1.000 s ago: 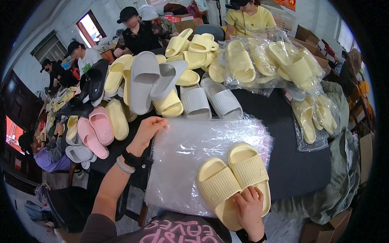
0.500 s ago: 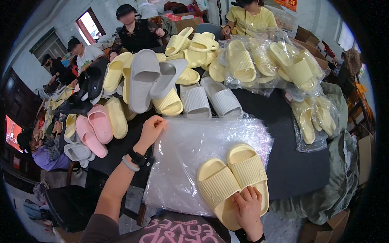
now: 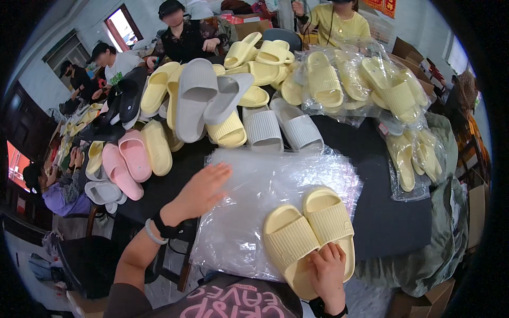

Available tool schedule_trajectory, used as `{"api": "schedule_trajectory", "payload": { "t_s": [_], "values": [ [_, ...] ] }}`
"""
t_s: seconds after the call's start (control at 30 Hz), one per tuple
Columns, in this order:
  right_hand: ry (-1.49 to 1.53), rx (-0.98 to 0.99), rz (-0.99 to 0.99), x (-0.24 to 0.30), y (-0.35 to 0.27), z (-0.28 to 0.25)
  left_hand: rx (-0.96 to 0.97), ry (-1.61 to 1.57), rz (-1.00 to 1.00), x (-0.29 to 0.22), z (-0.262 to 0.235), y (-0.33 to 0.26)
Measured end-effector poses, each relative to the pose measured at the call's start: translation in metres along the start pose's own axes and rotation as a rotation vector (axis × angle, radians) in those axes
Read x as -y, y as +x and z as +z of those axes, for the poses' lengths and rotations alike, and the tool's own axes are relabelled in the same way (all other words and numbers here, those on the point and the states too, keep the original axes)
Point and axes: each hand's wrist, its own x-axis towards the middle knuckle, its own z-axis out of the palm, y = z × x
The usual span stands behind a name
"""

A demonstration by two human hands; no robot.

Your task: Packaging pairs of yellow sandals into clear plastic bags in a production facility.

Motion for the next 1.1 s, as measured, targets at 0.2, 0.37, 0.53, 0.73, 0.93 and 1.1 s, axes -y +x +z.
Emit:
{"api": "schedule_trajectory", "payload": {
  "t_s": [0.2, 0.37, 0.53, 0.73, 0.93, 1.1],
  "values": [
    [0.031, -0.019, -0.002, 0.002, 0.001, 0.000, 0.251, 0.312, 0.036, 0.025, 0.033, -0.022],
    [0.049, -0.027, 0.017, 0.001, 0.000, 0.001, 0.266, 0.273, -0.015, 0.020, 0.036, -0.021],
    [0.194, 0.013, 0.085, -0.010, -0.011, -0.027, 0.062, -0.118, -0.219, 0.016, 0.030, -0.045],
    [1.250, -0.416, 0.366, -0.092, -0.056, -0.066, -0.151, -1.087, -0.698, 0.033, 0.041, -0.077],
    [1.332, -0.707, 0.233, -0.187, -0.103, -0.026, -0.121, -1.266, -0.586, 0.015, 0.054, -0.055],
    [1.234, -0.443, 0.306, -0.121, -0.029, -0.049, -0.134, -1.277, -0.645, 0.011, 0.062, -0.054]
  ]
}}
